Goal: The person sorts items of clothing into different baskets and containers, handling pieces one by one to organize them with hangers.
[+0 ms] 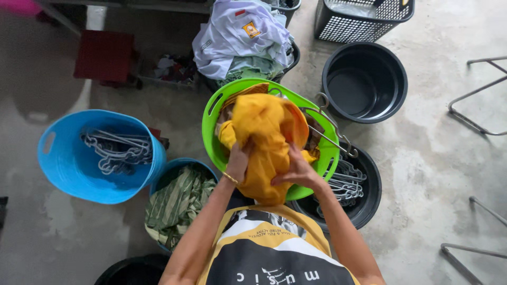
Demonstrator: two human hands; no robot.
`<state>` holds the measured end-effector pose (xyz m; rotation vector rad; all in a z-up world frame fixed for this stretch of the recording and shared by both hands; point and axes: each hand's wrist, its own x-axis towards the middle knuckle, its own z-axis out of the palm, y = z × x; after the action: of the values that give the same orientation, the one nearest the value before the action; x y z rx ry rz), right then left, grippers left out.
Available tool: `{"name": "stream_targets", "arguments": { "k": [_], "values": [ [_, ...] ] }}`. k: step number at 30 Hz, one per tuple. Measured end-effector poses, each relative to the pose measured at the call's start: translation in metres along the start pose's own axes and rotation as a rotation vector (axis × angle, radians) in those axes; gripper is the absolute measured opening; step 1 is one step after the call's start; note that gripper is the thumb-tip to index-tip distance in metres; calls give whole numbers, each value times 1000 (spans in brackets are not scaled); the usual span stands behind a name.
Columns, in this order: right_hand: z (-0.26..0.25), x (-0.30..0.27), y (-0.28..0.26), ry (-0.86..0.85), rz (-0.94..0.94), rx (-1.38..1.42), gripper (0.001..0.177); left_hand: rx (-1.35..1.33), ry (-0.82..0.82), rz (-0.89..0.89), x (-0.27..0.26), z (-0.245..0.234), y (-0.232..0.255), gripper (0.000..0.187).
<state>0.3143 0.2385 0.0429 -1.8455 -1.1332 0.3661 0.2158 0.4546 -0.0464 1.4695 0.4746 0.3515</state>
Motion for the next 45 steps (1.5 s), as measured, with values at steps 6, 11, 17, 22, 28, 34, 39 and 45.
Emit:
{"name": "stream_targets", "arguments": {
  "k": [6,11,17,22,28,34,39,45],
  "values": [
    [63,-15,65,-73,516,421,37,-360,216,-287,42,-6,63,62],
    [15,8,13,121,433,578,38,261,-29,-213,59,-40,84,79],
    [-27,69,-62,366,701,1184,37,211,-575,288,-17,-30,52,97],
    [-29,115,-41,222,499,1255,55,-30,-198,-330,-9,7,9,50],
    [-39,72,16,-135,335,566,110,-755,51,-380,46,-35,56,50],
    [46,24,94,-333,507,662,70,-1225,-50,-417,72,-50,49,53],
    [57,35,101,-53,625,1129,49,-1212,-186,-264,34,-52,27,72],
    [40,72,66,185,584,1477,54,-611,-79,-714,-9,-39,-16,56]
  ]
}}
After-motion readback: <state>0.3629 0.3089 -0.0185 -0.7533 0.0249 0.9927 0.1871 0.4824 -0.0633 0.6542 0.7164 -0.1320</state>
